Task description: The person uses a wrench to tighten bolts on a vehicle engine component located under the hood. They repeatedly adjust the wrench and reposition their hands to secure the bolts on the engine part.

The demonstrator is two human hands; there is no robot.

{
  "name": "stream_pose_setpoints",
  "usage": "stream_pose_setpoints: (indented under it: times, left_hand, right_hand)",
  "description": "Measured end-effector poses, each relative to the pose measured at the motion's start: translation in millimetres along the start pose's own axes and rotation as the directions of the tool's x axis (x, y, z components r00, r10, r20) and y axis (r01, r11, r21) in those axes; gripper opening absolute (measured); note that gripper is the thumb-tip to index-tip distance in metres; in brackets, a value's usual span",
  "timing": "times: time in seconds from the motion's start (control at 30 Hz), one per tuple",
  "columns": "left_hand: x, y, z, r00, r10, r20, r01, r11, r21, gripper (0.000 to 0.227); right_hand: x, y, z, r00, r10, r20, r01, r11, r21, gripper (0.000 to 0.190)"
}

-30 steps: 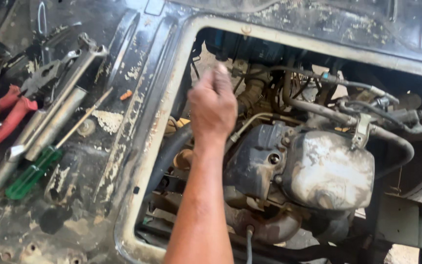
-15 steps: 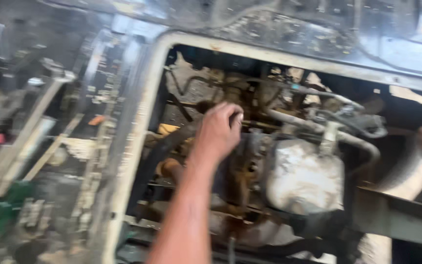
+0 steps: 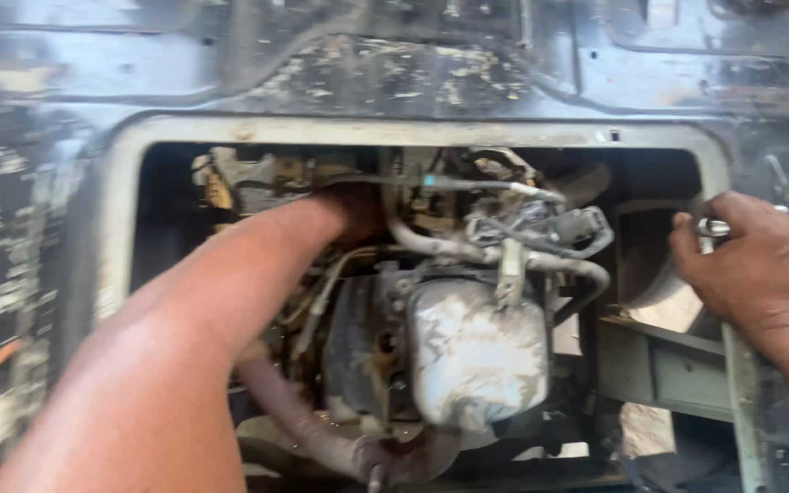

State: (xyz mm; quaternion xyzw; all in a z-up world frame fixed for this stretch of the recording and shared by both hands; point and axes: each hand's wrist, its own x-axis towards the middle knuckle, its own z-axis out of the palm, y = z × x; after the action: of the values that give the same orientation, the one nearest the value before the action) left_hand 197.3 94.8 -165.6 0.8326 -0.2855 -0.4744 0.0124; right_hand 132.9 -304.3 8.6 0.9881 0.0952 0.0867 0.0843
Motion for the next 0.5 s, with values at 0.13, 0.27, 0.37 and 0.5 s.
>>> stream_pose_setpoints:
  times: [0.13, 0.27, 0.37, 0.5]
  left_hand:
    - [27.0, -0.4, 0.6, 0.992, -0.016, 0.126, 0.014, 1.0, 0.015, 0.024]
    - [47.8, -3.2, 11.3, 0.975, -0.017, 0.222, 0.013, 1.0, 0.023, 0.024]
    - [55.3, -4.9, 13.2, 0.967, -0.02, 0.252, 0.016, 1.0, 0.017, 0.024]
    - [51.1, -9.9, 10.7, 0.965, -0.022, 0.261, 0.02, 1.0, 0.013, 0.025]
  right_hand:
    - [4.1, 1.2, -0.2, 1.0, 0.011, 0.011, -0.011, 1.0, -0.013, 0.026]
    - [4.5, 4.6, 4.0, 0.999, 0.013, 0.038, -0.011, 0.999, -0.043, 0.024]
    - [5.7, 4.4, 6.8, 0.998, 0.013, 0.055, -0.01, 0.998, -0.055, 0.021]
    - [3.0, 6.0, 8.6, 0.998, 0.0, 0.068, 0.003, 0.999, -0.05, 0.028]
